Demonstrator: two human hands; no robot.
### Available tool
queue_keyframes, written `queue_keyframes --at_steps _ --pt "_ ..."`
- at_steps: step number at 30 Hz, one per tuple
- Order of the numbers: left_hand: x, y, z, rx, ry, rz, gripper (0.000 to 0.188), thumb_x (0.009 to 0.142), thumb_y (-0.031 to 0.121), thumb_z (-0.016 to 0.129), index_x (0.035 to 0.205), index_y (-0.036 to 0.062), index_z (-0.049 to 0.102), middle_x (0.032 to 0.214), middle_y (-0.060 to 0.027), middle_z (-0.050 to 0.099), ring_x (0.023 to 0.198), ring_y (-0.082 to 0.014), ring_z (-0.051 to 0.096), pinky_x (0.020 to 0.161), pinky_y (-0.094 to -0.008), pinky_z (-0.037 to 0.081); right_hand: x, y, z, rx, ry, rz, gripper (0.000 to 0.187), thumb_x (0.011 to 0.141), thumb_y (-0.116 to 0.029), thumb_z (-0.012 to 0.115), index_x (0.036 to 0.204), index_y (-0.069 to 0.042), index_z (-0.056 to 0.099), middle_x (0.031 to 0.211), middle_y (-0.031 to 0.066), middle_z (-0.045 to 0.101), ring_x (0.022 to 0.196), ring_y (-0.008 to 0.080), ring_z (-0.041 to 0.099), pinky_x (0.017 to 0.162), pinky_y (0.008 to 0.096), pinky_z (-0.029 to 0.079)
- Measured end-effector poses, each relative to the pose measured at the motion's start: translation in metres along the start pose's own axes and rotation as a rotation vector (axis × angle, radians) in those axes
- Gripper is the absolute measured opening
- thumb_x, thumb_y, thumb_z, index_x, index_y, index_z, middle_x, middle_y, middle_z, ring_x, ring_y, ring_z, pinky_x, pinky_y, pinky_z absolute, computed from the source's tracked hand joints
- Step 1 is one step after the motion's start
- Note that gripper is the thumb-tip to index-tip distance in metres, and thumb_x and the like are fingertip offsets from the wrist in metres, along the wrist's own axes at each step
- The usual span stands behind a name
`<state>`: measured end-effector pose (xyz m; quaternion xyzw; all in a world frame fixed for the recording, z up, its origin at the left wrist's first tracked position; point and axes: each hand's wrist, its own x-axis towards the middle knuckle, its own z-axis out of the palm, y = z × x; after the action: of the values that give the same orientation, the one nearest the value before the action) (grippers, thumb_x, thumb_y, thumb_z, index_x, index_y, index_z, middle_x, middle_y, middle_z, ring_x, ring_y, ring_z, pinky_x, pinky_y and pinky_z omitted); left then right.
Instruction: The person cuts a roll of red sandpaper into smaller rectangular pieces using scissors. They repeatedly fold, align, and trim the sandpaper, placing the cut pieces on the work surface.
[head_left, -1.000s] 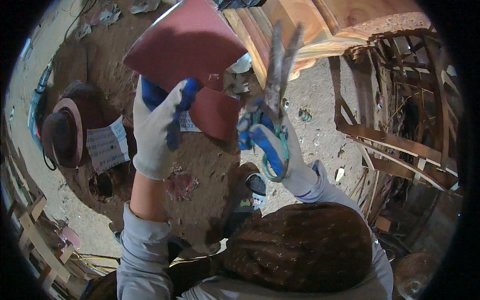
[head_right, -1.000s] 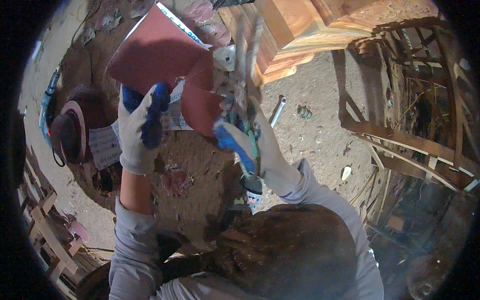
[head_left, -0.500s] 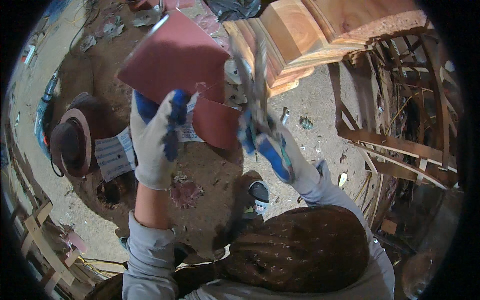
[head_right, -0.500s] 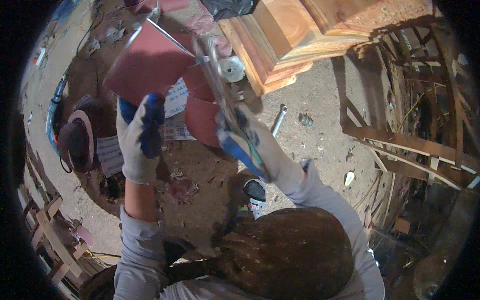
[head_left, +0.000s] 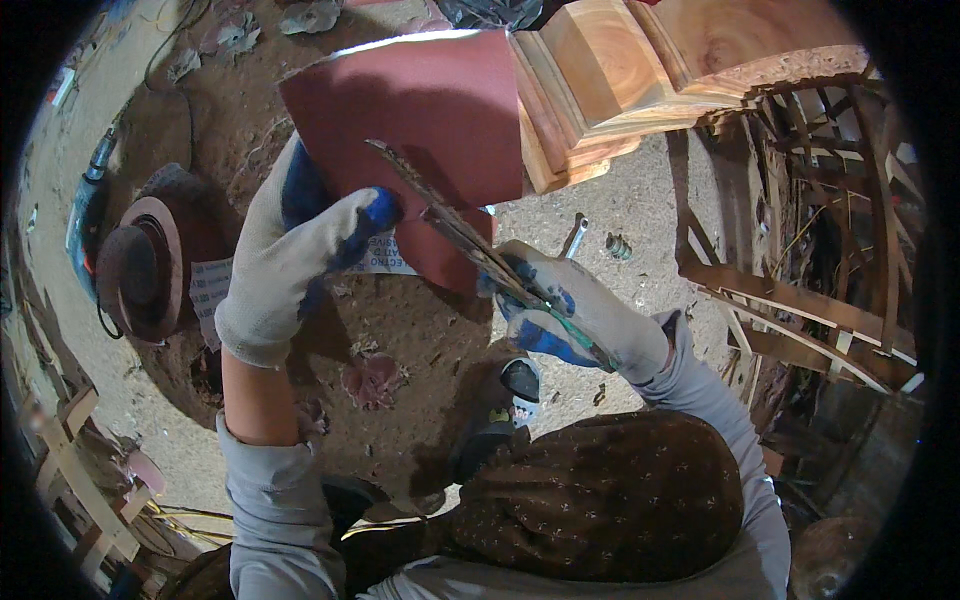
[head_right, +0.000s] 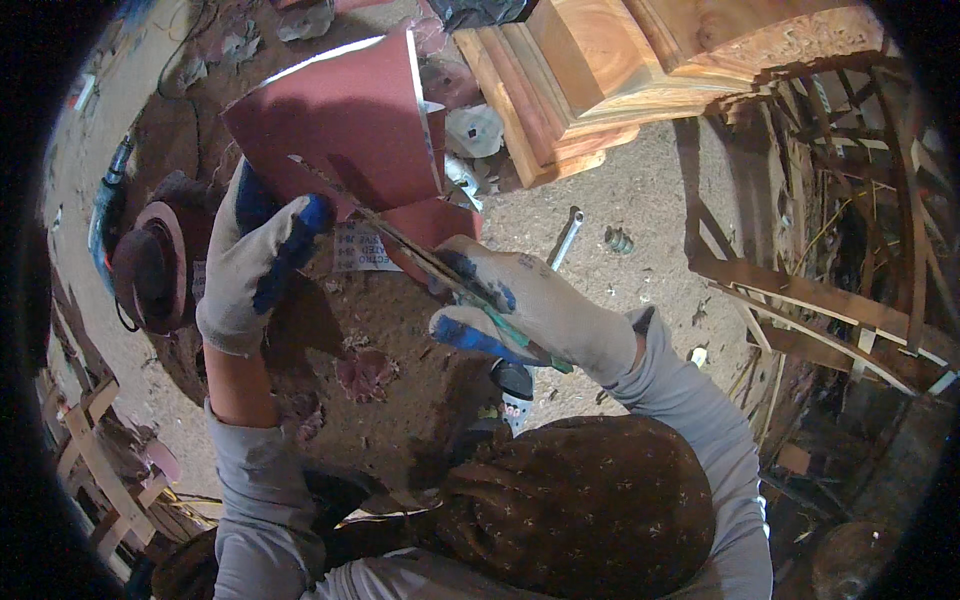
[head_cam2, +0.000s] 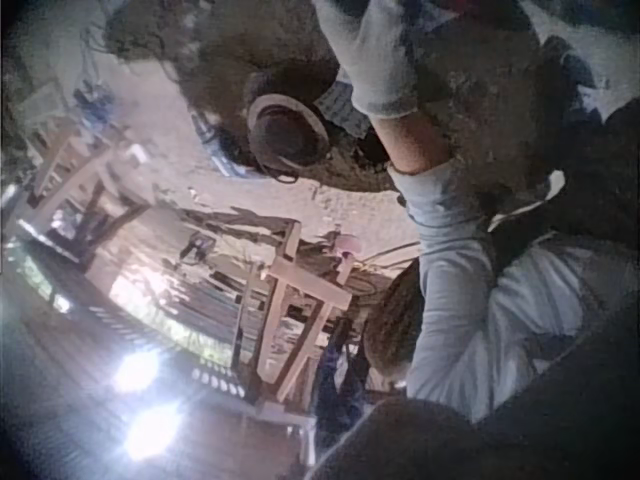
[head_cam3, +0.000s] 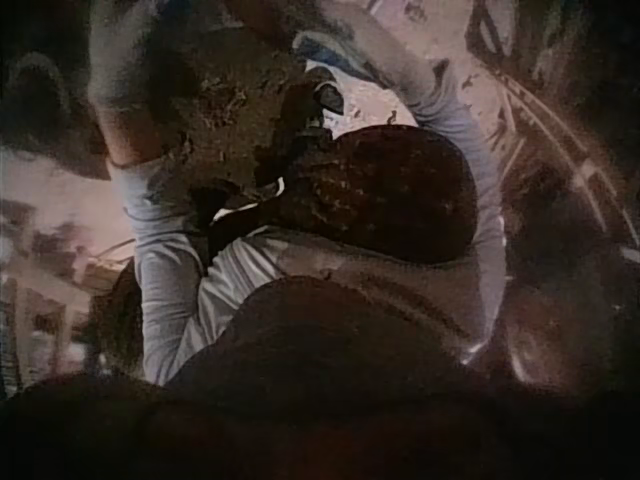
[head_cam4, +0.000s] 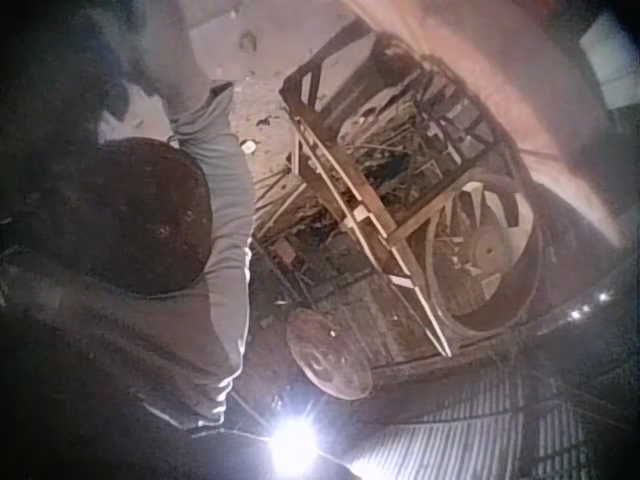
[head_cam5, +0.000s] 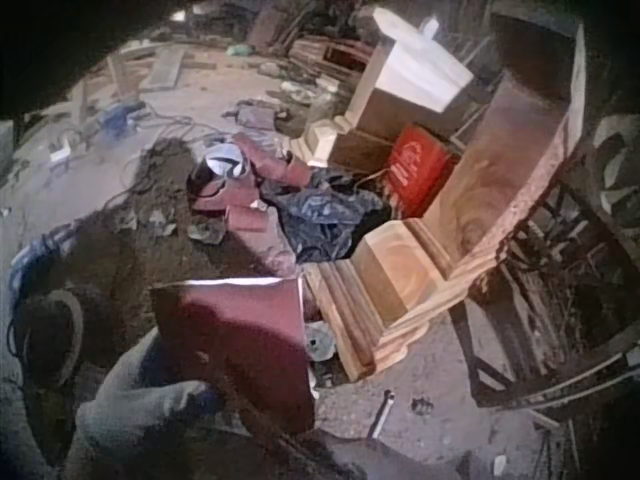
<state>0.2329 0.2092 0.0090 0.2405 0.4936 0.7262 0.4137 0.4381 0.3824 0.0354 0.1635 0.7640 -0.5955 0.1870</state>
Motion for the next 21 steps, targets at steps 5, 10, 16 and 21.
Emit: queue_keyframes --at_steps 5,10,16,21 --pt "0.000 -0.003 0.000 0.018 -0.041 -0.004 0.052 0.092 0.007 0.069 0.139 -0.0028 0.049 0.125 -0.0068 0.062 0.111 -0.0124 0.058 0.099 -0.0304 0.048 0.005 0.014 0.010 0.470 -0.018 0.003 0.033 0.100 -0.017 0.062 0.127 -0.003 0.048 0.105 0.0093 0.059 0.099 0.0150 0.059 0.084 0.0286 0.051" --pt "0.003 -0.006 -0.010 0.058 -0.086 -0.019 0.052 0.092 0.007 0.070 0.138 -0.0025 0.050 0.123 -0.0065 0.063 0.109 -0.0122 0.060 0.097 -0.0291 0.049 0.001 0.004 0.019 0.911 -0.051 0.083 0.030 0.102 -0.009 0.058 0.128 -0.003 0.046 0.101 0.0033 0.052 0.094 0.0080 0.053 0.081 0.0207 0.048" --pt "0.004 -0.011 -0.010 0.006 -0.095 -0.082 0.052 0.091 0.006 0.071 0.138 -0.0023 0.050 0.121 -0.0064 0.064 0.106 -0.0118 0.061 0.095 -0.0287 0.050 0.002 0.007 0.007 0.429 -0.121 -0.019 0.036 0.103 -0.016 0.058 0.132 -0.004 0.043 0.101 0.0004 0.050 0.092 0.0056 0.050 0.082 0.0222 0.047" --pt "0.002 -0.016 -0.004 0.011 -0.073 -0.064 0.053 0.090 0.005 0.071 0.138 -0.0023 0.050 0.121 -0.0066 0.065 0.105 -0.0119 0.062 0.095 -0.0288 0.051 0.004 0.011 0.014 1.047 -0.137 0.130 0.044 0.103 -0.027 0.059 0.136 -0.004 0.041 0.102 -0.0003 0.048 0.095 0.0064 0.048 0.085 0.0217 0.044"
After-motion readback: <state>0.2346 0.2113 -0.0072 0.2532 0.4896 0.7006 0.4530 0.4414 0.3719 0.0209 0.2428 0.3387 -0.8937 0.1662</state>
